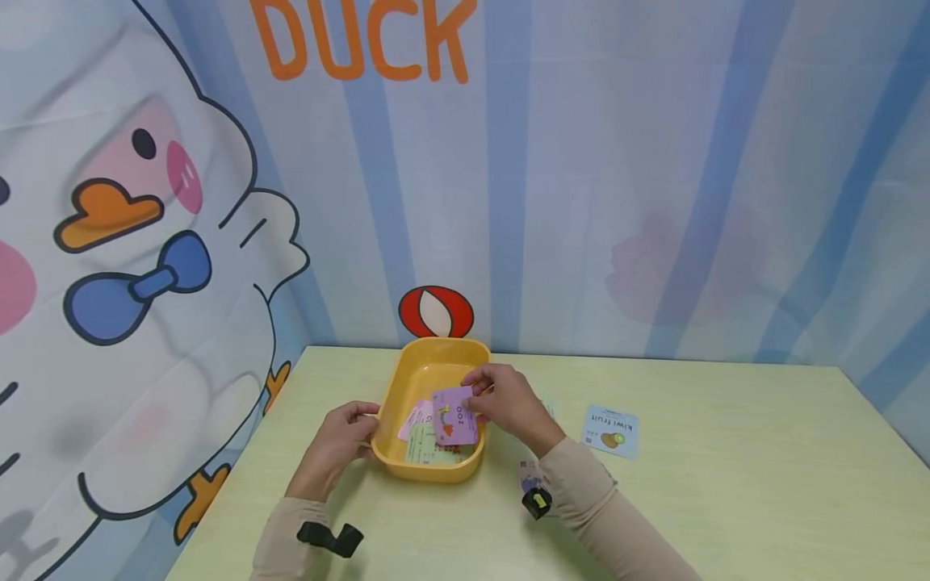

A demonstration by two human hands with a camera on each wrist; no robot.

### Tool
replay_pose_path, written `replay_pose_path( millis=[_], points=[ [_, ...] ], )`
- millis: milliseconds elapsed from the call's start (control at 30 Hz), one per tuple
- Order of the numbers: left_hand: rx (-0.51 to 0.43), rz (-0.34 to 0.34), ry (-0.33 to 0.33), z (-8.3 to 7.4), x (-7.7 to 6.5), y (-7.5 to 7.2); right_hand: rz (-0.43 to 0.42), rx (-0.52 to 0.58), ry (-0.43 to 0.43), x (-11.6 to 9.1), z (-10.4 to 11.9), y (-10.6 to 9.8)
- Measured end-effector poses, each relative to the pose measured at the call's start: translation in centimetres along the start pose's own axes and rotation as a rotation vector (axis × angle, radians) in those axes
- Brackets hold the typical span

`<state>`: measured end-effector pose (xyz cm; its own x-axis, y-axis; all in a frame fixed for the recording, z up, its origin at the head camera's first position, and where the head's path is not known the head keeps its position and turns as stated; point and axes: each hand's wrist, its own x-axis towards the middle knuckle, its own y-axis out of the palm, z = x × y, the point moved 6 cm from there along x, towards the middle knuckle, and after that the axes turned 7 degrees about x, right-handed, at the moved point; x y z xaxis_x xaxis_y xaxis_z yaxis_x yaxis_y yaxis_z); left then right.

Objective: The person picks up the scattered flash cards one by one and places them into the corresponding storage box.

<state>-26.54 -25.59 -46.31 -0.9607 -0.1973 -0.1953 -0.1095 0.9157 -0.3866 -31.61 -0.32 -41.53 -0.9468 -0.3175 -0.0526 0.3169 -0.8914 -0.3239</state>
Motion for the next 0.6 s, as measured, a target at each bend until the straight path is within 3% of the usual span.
replay_pose_path(
  millis=[600],
  points=[
    [0.030, -0.002, -0.010, 0.18, 0.20, 0.01, -0.002, -0.080, -0.064, -0.49, 0.31, -0.43]
  ],
)
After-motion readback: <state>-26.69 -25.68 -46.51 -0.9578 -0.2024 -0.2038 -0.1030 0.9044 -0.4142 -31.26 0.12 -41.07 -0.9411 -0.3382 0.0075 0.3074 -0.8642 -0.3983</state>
